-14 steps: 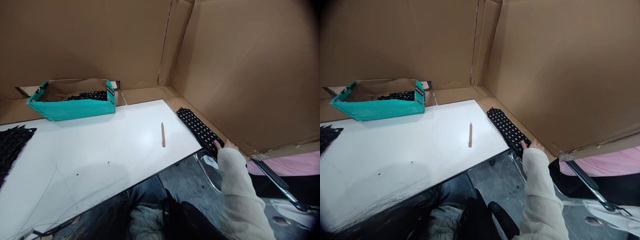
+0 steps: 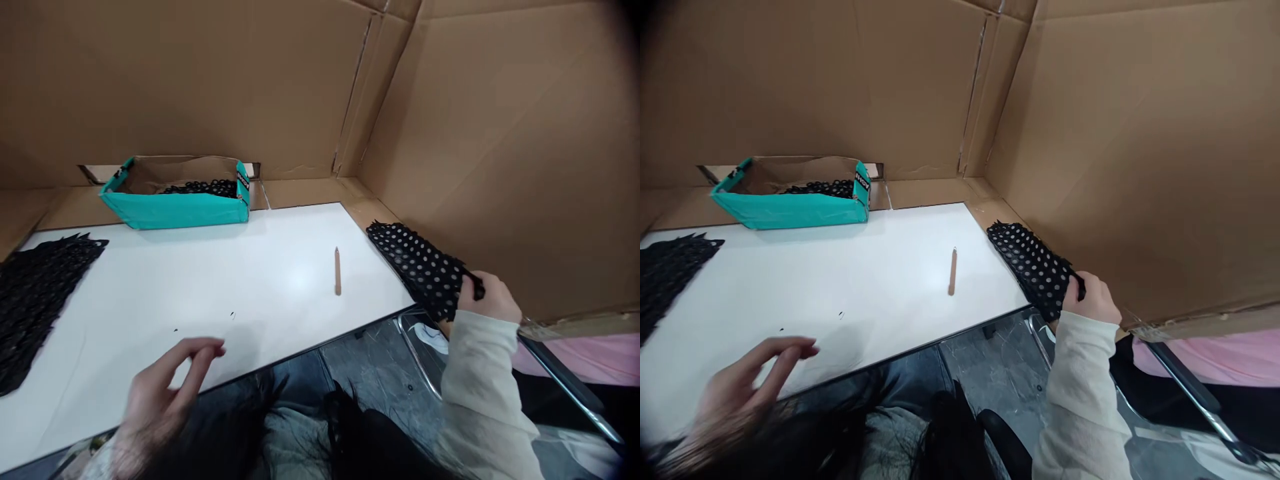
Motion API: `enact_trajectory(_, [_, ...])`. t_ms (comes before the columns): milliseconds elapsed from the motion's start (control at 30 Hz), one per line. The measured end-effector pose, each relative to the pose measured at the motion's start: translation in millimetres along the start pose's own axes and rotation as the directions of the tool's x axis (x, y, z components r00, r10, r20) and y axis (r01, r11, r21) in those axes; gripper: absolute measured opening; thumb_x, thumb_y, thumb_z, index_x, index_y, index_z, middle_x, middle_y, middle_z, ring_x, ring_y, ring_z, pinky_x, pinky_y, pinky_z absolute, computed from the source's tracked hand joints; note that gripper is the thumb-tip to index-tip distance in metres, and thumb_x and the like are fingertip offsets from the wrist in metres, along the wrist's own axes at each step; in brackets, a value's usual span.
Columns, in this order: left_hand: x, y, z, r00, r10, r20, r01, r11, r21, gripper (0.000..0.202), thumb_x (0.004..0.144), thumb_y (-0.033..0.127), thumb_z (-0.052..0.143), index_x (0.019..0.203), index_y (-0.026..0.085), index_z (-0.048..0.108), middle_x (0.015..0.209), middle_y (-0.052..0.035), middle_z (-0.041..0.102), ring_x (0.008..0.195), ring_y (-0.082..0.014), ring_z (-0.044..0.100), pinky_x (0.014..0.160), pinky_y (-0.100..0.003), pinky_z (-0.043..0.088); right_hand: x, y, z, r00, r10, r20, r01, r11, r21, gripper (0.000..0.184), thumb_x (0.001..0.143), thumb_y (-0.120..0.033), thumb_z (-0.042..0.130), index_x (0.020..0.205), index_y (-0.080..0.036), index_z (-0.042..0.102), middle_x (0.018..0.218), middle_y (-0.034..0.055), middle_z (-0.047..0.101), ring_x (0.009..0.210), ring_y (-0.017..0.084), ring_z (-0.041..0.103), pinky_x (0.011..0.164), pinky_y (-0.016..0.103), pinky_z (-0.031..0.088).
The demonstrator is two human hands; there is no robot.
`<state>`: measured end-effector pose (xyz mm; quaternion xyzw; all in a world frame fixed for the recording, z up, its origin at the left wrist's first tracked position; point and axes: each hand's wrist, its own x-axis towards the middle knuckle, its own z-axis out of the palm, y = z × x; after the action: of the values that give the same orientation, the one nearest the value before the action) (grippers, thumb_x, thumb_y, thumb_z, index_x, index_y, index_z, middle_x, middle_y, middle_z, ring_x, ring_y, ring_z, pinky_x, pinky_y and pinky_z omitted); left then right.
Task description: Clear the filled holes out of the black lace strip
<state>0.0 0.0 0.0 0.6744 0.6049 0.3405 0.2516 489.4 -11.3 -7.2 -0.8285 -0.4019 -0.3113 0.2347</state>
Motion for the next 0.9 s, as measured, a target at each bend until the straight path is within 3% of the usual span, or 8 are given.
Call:
enact_trajectory(133, [34, 15, 39.6, 0.999, -0.022, -0.031, 0.019, 0.995, -0.095, 0.024, 0.086, 0.04, 0.044, 0.084, 0.021, 0.06, 0.082, -0.0017, 0.066, 0.082, -0.0175, 0.061, 0.054, -0.022, 0.045, 28, -56, -45, 0.91, -0.214, -0.355, 0.268, 0.957, 0.109, 0.021, 0.078, -0.028, 0.055, 0.091, -0.018, 0.067, 0.084, 0.011, 0.069, 0.077, 0.022, 0.065, 0.068, 0.031, 0.05])
enact_trajectory(200, [57, 21, 53.2, 0.998, 0.038, -0.055, -0.044, 0.995, -0.094, 0.026, 0.086, 0.041, 0.043, 0.086, 0.02, 0.06, 0.092, -0.004, 0.066, 0.09, -0.0188, 0.06, 0.068, -0.026, 0.048, 36, -91, -77, 0.86, -0.276, -0.43, 0.386, 0.902, 0.195, 0.016, 0.076, -0.024, 0.058, 0.089, -0.02, 0.068, 0.082, 0.0069, 0.07, 0.076, 0.019, 0.066, 0.07, 0.03, 0.052])
enact_trajectory(300, [93, 26, 63.0, 0.981, 0.191, 0.02, -0.18, 0.953, -0.245, 0.048, 0.081, 0.043, 0.051, 0.122, 0.019, 0.047, 0.132, -0.0106, 0.048, 0.123, -0.0236, 0.044, 0.1, -0.039, 0.038, 40, -145, -119, 0.885, -0.292, -0.364, 0.432, 0.805, 0.406, 0.015, 0.076, -0.024, 0.058, 0.089, -0.021, 0.067, 0.083, 0.0056, 0.07, 0.075, 0.018, 0.066, 0.069, 0.032, 0.053])
enact_trajectory(400, [118, 27, 56.8, 0.961, 0.257, 0.098, -0.179, 0.854, -0.489, 0.078, 0.07, 0.045, 0.065, 0.135, 0.018, 0.033, 0.142, -0.0126, 0.037, 0.132, -0.0275, 0.032, 0.104, -0.04, 0.034, 46, -191, -129, 0.879, -0.346, -0.328, 0.476, 0.576, 0.665, 0.011, 0.075, -0.022, 0.061, 0.084, -0.018, 0.066, 0.08, 0.0039, 0.069, 0.072, 0.015, 0.065, 0.067, 0.031, 0.053])
enact_trajectory(533, [136, 11, 24.7, 0.991, 0.048, 0.124, 0.053, 0.709, -0.703, 0.052, 0.07, 0.046, 0.066, 0.111, 0.016, 0.058, 0.118, -0.0095, 0.061, 0.106, -0.0275, 0.057, 0.088, -0.039, 0.047, 53, -236, -80, 0.895, -0.431, -0.116, 0.274, 0.325, 0.905, 0.018, 0.073, -0.022, 0.063, 0.089, -0.014, 0.062, 0.086, 0.0047, 0.067, 0.081, 0.016, 0.063, 0.079, 0.034, 0.051])
enact_trajectory(733, [163, -48, -17.8, 0.927, -0.223, 0.301, 0.362, 0.738, -0.57, 0.037, 0.061, 0.039, 0.073, 0.083, 0.011, 0.062, 0.076, -0.0064, 0.065, 0.066, -0.0163, 0.06, 0.06, -0.028, 0.046, 20, -280, 42, 0.716, -0.546, 0.435, -0.153, 0.486, 0.86, 0.023, 0.071, -0.025, 0.059, 0.091, -0.015, 0.06, 0.09, 0.006, 0.066, 0.084, 0.017, 0.062, 0.083, 0.033, 0.048])
enact_trajectory(800, [170, -63, -20.7, 0.9, -0.275, 0.339, 0.425, 0.73, -0.535, 0.032, 0.062, 0.035, 0.072, 0.079, 0.013, 0.058, 0.061, -0.0012, 0.059, 0.055, -0.0122, 0.055, 0.055, -0.026, 0.044, 6, -288, 70, 0.616, -0.537, 0.576, -0.237, 0.571, 0.786, 0.025, 0.073, -0.022, 0.054, 0.096, -0.015, 0.058, 0.084, 0.0051, 0.067, 0.076, 0.015, 0.063, 0.076, 0.031, 0.05])
enact_trajectory(900, [176, -78, -16.6, 0.879, -0.372, 0.298, 0.468, 0.793, -0.39, 0.029, 0.066, 0.037, 0.066, 0.08, 0.015, 0.053, 0.06, -0.001, 0.057, 0.049, -0.0125, 0.053, 0.051, -0.026, 0.042, -1, -286, 90, 0.583, -0.49, 0.648, -0.253, 0.649, 0.718, 0.027, 0.074, -0.023, 0.052, 0.099, -0.014, 0.057, 0.075, 0.0056, 0.066, 0.067, 0.016, 0.062, 0.068, 0.031, 0.05])
